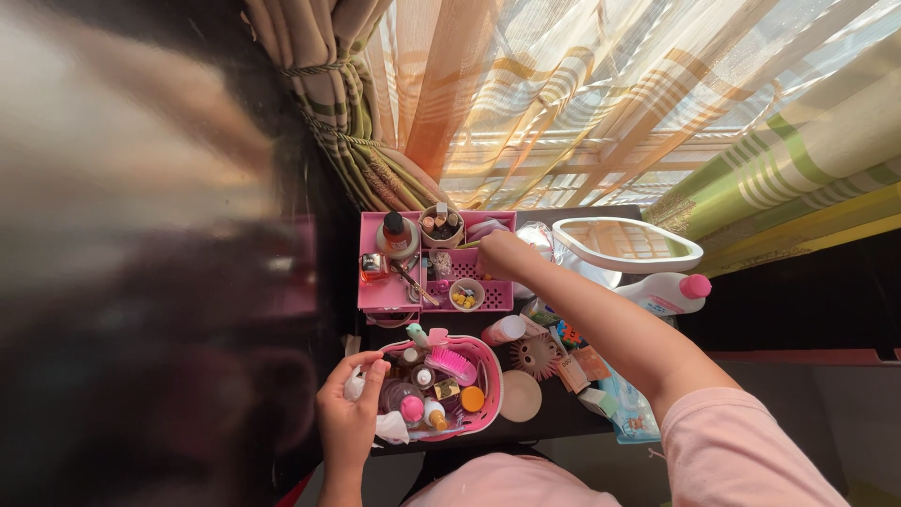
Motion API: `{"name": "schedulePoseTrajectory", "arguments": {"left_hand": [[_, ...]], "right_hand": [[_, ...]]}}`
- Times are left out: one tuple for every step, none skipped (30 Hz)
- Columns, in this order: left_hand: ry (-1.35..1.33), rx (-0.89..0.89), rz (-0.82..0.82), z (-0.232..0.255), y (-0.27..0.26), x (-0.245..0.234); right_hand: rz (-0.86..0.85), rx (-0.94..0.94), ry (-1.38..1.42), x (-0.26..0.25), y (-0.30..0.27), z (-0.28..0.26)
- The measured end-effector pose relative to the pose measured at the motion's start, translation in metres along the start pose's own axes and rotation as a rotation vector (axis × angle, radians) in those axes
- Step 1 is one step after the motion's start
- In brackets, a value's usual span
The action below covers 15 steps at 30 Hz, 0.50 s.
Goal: The person removes various personal care items from a pink basket and a pink organizer on a dark wooden table, then places them back into the basket and organizer in a more organized manner. The person handles bottles, brushes, and small containers, moving them between the basket and the organizer.
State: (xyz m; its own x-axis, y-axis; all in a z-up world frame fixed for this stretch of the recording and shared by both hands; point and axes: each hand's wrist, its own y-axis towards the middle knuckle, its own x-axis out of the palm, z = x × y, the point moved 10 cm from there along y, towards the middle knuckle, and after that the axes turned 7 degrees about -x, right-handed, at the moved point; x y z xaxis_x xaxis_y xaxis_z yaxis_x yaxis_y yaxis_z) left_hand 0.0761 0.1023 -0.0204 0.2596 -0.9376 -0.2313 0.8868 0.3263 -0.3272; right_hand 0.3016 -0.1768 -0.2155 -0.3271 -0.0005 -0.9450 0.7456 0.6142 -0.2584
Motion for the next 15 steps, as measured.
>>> {"name": "schedulePoseTrajectory", "arguments": {"left_hand": [[0.001, -0.002, -0.001, 0.001, 0.001, 0.001], [-0.003, 0.009, -0.004, 0.002, 0.001, 0.003], [-0.007, 0.020, -0.007, 0.004, 0.002, 0.005], [-0.008, 0.020, -0.006, 0.004, 0.003, 0.005], [0.011, 0.034, 0.027, 0.006, 0.005, 0.003], [0.031, 0.047, 0.060, 0.007, 0.005, 0.000], [0.031, 0.046, 0.063, 0.003, 0.008, 0.002], [-0.019, 0.053, 0.129, 0.000, 0.009, -0.003], [-0.069, 0.061, 0.196, -0.004, 0.010, -0.009], [-0.068, 0.059, 0.194, -0.005, 0.012, -0.008], [-0.125, 0.005, 0.220, -0.011, 0.013, -0.010], [-0.185, -0.048, 0.247, -0.017, 0.015, -0.012], [-0.187, -0.048, 0.248, -0.015, 0.015, -0.010], [-0.236, -0.073, 0.231, -0.017, 0.014, -0.007], [-0.285, -0.097, 0.215, -0.018, 0.013, -0.004]], "right_hand": [[-0.002, 0.001, 0.001, -0.002, 0.000, -0.002], [-0.038, -0.015, -0.010, -0.001, 0.000, -0.006], [-0.075, -0.031, -0.022, 0.000, -0.001, -0.009], [-0.075, -0.032, -0.023, -0.002, 0.000, -0.011], [-0.048, -0.081, -0.049, -0.006, 0.001, -0.018], [-0.021, -0.130, -0.074, -0.010, 0.002, -0.025], [-0.023, -0.133, -0.074, -0.011, 0.003, -0.028], [-0.031, -0.141, -0.068, -0.010, 0.002, -0.031], [-0.040, -0.148, -0.062, -0.009, 0.002, -0.033], [-0.042, -0.147, -0.061, -0.012, 0.000, -0.038], [-0.037, -0.165, -0.055, -0.016, -0.003, -0.044], [-0.031, -0.184, -0.052, -0.021, -0.004, -0.050], [-0.032, -0.185, -0.053, -0.022, -0.004, -0.051], [-0.016, -0.151, -0.013, -0.023, -0.004, -0.048], [0.001, -0.118, 0.028, -0.024, -0.004, -0.046]]}}
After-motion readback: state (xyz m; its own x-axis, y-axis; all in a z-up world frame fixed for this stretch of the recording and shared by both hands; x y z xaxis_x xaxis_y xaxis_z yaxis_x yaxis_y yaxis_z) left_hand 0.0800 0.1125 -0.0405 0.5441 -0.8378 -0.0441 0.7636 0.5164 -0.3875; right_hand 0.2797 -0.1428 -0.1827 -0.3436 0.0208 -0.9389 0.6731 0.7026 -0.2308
